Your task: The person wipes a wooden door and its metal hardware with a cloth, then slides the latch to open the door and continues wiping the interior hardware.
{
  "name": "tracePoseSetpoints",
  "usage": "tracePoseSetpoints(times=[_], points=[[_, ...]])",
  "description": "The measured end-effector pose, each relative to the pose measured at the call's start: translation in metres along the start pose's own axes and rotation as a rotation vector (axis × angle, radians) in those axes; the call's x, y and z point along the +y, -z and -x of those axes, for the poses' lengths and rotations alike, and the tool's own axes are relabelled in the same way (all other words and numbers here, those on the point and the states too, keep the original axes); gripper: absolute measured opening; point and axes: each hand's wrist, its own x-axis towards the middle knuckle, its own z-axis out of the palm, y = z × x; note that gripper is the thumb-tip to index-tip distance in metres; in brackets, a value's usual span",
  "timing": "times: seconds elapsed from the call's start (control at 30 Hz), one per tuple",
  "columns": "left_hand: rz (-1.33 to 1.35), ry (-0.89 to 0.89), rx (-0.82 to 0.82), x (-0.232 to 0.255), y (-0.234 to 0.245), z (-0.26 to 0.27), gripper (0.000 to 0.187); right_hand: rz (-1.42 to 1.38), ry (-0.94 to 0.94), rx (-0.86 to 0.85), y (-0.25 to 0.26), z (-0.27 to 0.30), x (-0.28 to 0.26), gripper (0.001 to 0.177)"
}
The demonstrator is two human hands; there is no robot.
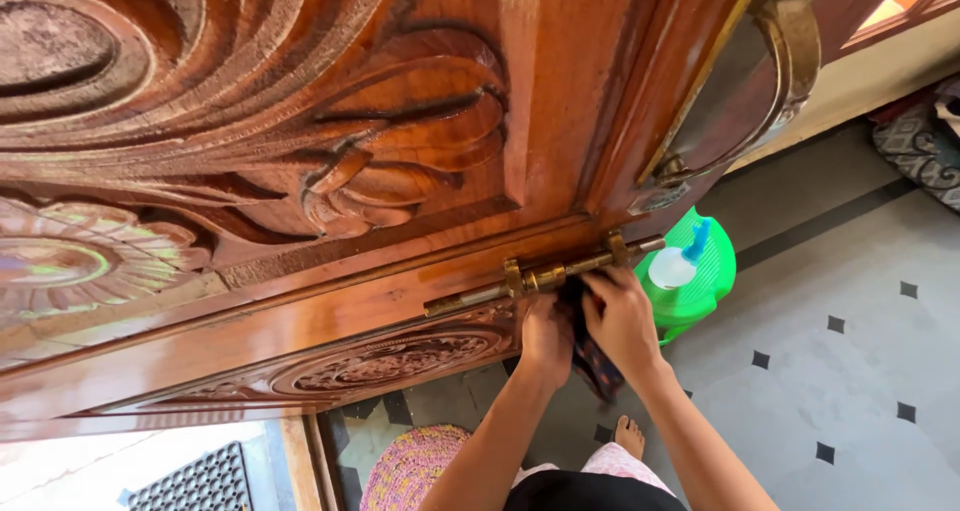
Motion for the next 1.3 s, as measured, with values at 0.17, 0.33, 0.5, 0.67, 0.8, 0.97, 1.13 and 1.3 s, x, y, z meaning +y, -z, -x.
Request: tracePoseSetpoints(times=[0.17,0.33,0.5,0.67,0.8,0.97,1.13,1.3], points=[[0.061,-0.112,-0.018,0.012,-0.03,0.022,0.021,-0.062,0.035,-0.019,0.021,0.008,-0.009,0.039],[0.083,-0.136,-0.024,-0.014,0.001,-0.006,0.024,-0.012,0.063,-0.057,0.015,-0.01,-0.002,0.036],[-0.034,-0.206,0.033,0.02,-0.024,0.045,0.03,0.004,0.084,-0.096,0.029,-0.003,-0.006,0.035],[-0.382,-0.32,0.162,0.017,0.004,0.044,0.039,-0.111,-0.046,-0.165,0.041,0.007,-0.019,0.033],[-1.057,-0.879,0.151,0.019,0.025,0.051,0.032,-0.188,0.049,0.04,0.044,0.006,-0.047,0.034],[-0.699,-0.497,-0.089,0.033,0.02,0.069,0.037,-0.167,0.169,0.147,0.045,0.004,-0.054,0.036],[0.145,-0.143,-0.399,0.023,0.027,0.064,0.049,-0.075,0.272,-0.154,0.036,0.041,-0.029,0.041],[-0.102,-0.036,-0.45,0.052,-0.029,0.106,0.071,-0.096,0.376,-0.165,0.045,0.038,-0.044,0.045]])
